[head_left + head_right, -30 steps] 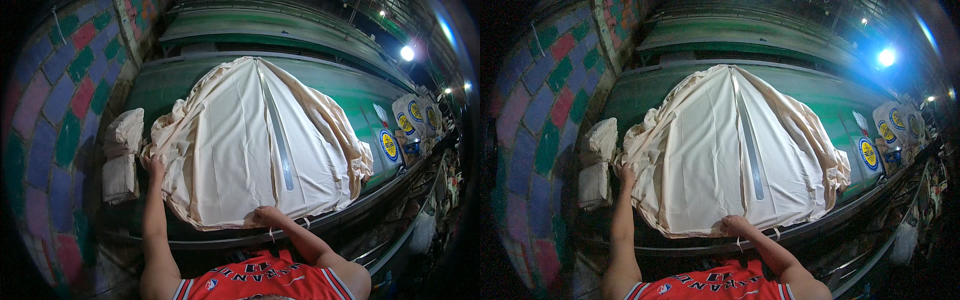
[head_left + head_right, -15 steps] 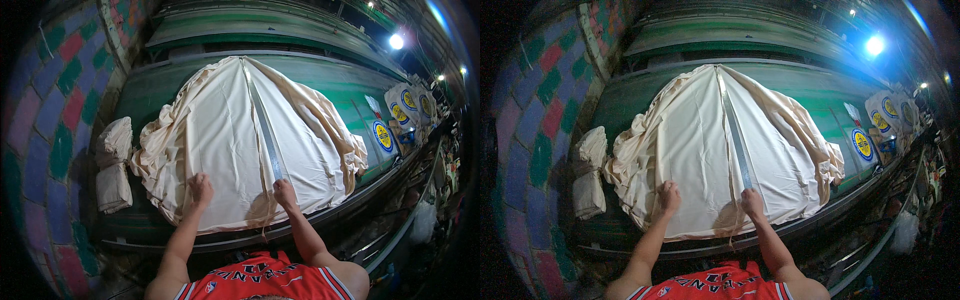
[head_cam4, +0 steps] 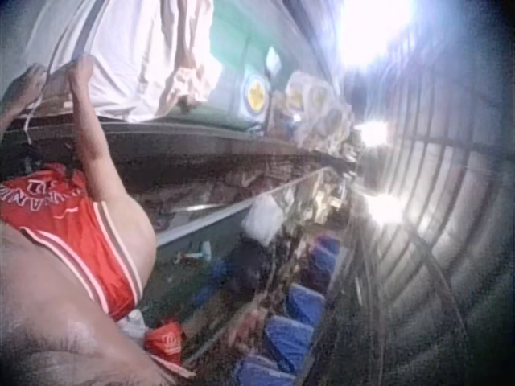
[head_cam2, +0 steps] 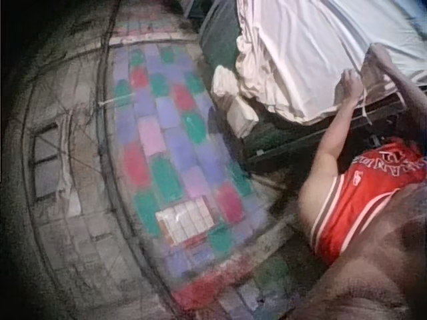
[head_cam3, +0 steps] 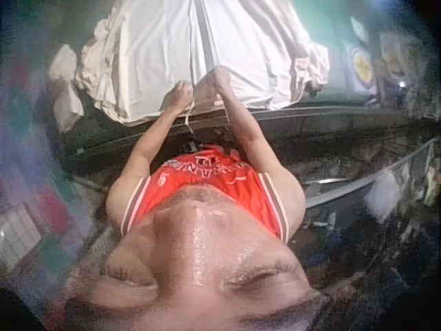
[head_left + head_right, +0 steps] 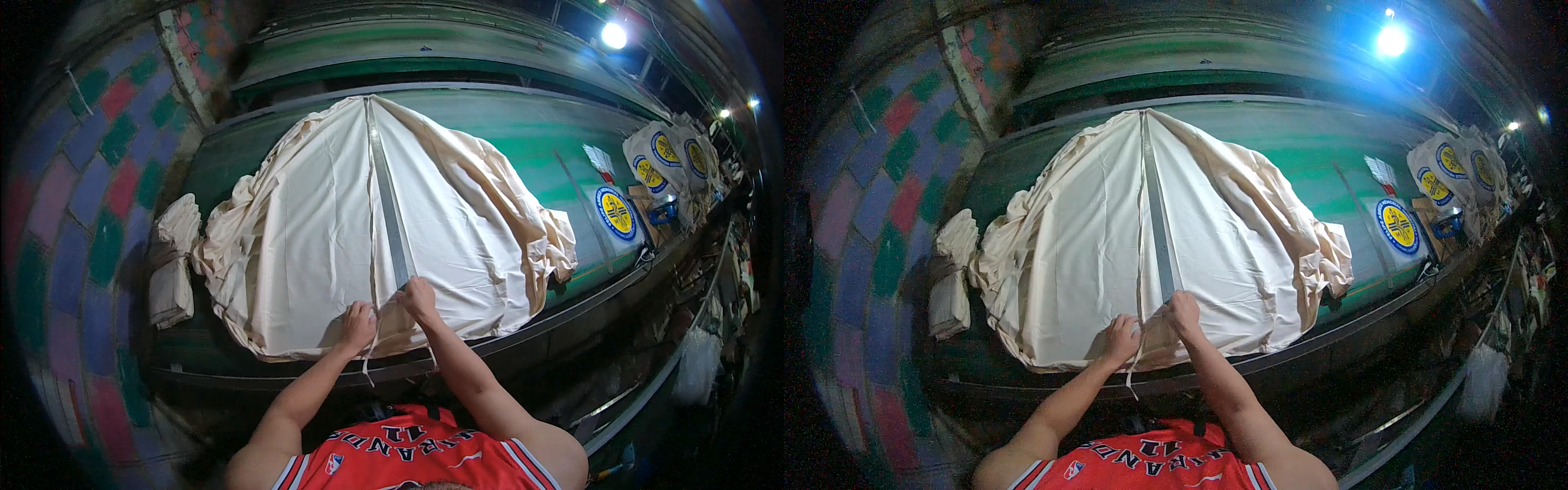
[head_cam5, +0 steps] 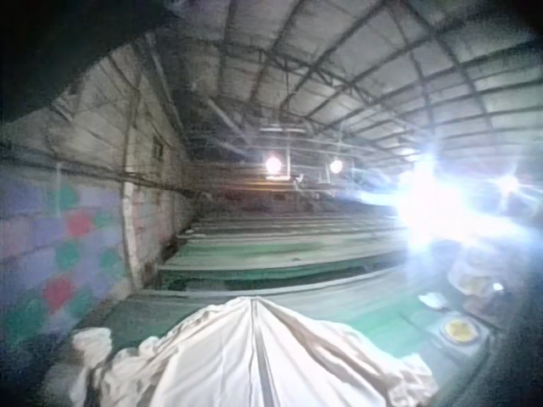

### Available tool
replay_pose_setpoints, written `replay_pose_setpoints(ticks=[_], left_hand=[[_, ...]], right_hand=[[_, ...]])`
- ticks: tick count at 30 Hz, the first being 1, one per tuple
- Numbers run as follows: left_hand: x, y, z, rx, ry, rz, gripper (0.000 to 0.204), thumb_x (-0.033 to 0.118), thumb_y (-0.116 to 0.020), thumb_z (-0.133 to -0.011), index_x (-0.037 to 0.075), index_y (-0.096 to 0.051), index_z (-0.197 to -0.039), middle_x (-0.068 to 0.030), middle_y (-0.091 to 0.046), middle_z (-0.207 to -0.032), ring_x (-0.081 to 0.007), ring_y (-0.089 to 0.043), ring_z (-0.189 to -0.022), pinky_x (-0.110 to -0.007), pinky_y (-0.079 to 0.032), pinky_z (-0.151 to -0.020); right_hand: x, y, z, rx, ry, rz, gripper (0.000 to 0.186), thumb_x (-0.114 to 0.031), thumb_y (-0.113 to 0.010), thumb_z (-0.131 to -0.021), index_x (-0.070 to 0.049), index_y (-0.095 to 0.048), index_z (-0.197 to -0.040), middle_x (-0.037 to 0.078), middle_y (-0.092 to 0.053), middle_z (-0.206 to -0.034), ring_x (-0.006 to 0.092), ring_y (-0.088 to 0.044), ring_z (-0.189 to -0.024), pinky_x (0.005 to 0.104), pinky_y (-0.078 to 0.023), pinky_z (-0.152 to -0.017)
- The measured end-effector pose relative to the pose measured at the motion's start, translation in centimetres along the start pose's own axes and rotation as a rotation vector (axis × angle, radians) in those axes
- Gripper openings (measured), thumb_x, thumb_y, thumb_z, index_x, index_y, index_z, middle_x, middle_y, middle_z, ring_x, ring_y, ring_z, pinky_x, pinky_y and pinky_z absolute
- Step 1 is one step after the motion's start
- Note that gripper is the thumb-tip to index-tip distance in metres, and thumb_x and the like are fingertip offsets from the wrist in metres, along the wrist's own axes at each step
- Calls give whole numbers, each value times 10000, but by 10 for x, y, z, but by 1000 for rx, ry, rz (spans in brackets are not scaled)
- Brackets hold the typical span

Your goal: The person unfolds a large off-white fabric on a green conveyor belt and uses a long metal blade to cut the fabric along a straight line. The person repeatedly adjusts the fabric and continues cutting along the same seam.

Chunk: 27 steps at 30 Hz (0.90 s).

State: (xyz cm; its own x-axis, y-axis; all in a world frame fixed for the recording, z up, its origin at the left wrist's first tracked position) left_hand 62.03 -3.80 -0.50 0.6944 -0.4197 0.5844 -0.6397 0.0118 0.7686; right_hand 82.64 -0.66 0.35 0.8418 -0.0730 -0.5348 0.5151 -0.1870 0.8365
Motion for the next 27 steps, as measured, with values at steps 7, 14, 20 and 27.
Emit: replay_pose_setpoints(ticks=[7,14,20,27], left_hand=[[27,-18,6,-45,59,-221,439,192,-707,-813,53,-569,-1206,-139,-511,-1229,-361,-471,-1176,-486,-404,-978],[25,-26,13,5,64,-174,499,190,-713,-815,51,-553,-1267,-153,-498,-1266,-375,-459,-1193,-480,-386,-1024],[16,-32,14,24,99,-136,523,125,-723,-762,53,-566,-1256,-156,-489,-1257,-374,-459,-1178,-476,-380,-1011],[6,-31,16,-1,98,-72,592,187,-734,-737,88,-565,-1296,-140,-480,-1285,-368,-443,-1206,-463,-357,-1052]], right_hand=[[25,12,-8,-92,-104,-18,372,-212,-753,-739,37,-609,-974,257,-621,-991,421,-642,-913,485,-560,-787],[34,-7,-18,20,-72,200,387,-123,-750,-730,49,-585,-1035,259,-599,-1036,419,-652,-963,462,-585,-741],[33,-7,-28,-106,-113,132,473,-147,-716,-754,83,-524,-1119,274,-596,-1047,434,-646,-973,460,-585,-775],[37,10,-28,-171,-226,-113,686,-310,-774,-686,100,-475,-1148,236,-644,-916,378,-668,-869,432,-558,-803]])
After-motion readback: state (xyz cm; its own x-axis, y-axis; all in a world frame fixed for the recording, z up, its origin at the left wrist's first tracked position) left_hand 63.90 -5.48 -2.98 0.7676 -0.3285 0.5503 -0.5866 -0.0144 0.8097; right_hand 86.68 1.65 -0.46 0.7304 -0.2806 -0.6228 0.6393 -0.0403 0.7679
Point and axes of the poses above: each hand's wrist, its own z-axis away from the middle knuckle, its own y-axis out of the back of the hand, x = y × z, the point moved 3 cm from there along -z, towards the middle knuckle
